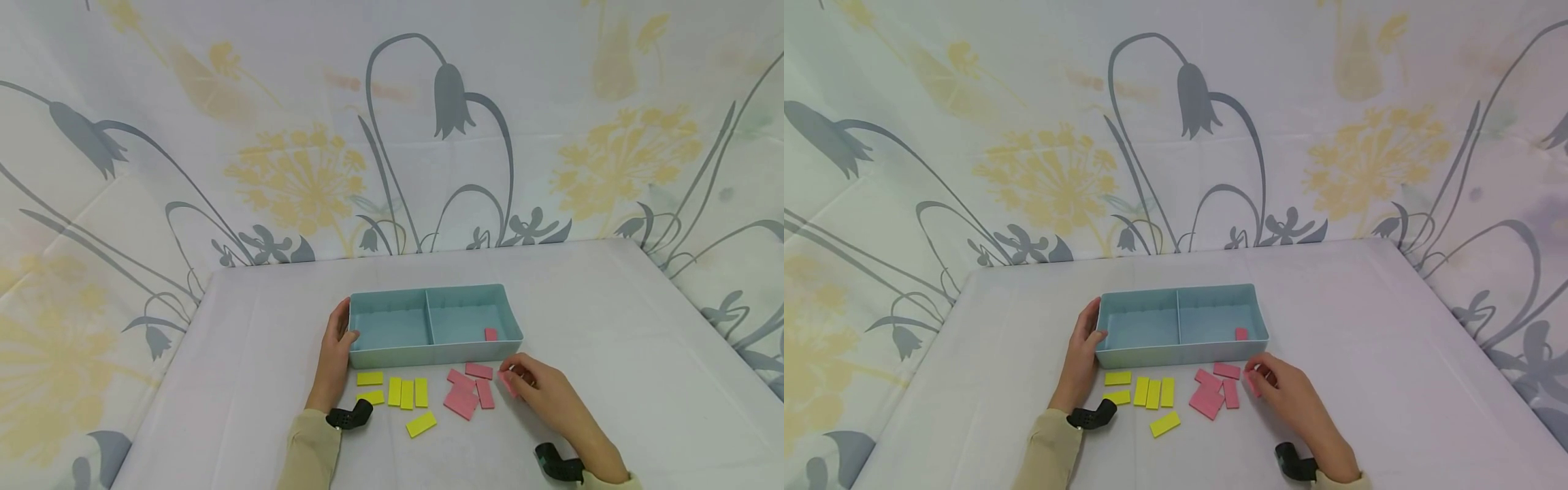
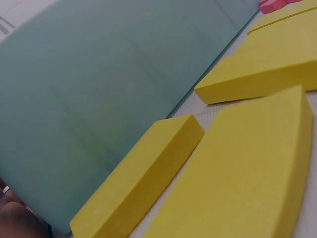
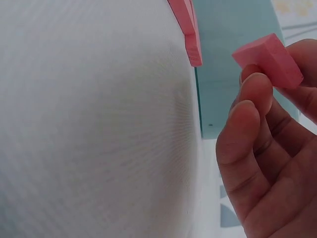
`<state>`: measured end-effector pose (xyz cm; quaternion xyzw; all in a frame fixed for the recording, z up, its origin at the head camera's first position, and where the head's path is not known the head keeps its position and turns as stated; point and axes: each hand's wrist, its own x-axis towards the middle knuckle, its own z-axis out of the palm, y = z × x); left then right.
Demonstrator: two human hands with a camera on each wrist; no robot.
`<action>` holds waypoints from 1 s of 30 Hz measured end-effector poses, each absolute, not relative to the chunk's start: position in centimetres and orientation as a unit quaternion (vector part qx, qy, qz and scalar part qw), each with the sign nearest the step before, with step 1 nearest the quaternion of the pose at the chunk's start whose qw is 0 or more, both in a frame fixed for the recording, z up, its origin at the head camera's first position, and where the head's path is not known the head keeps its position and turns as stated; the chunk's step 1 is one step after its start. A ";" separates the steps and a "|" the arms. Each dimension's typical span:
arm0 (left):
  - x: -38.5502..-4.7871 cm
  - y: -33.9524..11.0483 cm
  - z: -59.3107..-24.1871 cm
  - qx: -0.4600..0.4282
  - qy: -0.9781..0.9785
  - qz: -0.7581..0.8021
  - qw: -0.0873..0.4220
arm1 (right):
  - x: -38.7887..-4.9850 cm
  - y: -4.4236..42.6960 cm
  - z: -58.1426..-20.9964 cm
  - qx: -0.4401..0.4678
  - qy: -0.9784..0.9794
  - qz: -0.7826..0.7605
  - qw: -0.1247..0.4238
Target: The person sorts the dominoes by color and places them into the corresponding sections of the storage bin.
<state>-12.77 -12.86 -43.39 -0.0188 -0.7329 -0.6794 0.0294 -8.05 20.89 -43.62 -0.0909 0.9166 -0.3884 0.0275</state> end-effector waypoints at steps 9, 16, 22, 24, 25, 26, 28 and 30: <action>-12.7 -12.8 -43.4 -0.020 -0.727 -0.686 0.025 | -8.0 20.9 -43.5 -0.082 0.918 -0.388 0.014; -12.7 -12.8 -43.2 -0.017 -0.726 -0.687 0.022 | -7.8 21.0 -43.4 -0.099 0.911 -0.399 -0.028; -12.8 -12.7 -43.3 -0.018 -0.727 -0.687 0.023 | -7.9 21.2 -43.4 -0.120 0.901 -0.412 -0.060; -12.8 -12.7 -43.3 -0.019 -0.728 -0.685 0.023 | -7.9 21.2 -43.3 -0.124 0.898 -0.416 -0.067; -12.8 -12.7 -43.4 -0.019 -0.729 -0.683 0.024 | -7.9 21.2 -43.3 -0.125 0.897 -0.418 -0.068; -12.9 -12.8 -43.4 -0.019 -0.731 -0.682 0.025 | -7.9 21.2 -43.3 -0.126 0.896 -0.420 -0.069; -12.9 -12.8 -43.4 -0.019 -0.733 -0.680 0.027 | -7.8 21.1 -43.3 -0.125 0.894 -0.424 -0.070; -12.9 -12.8 -43.5 -0.019 -0.733 -0.679 0.028 | -7.8 21.1 -43.3 -0.127 0.892 -0.427 -0.073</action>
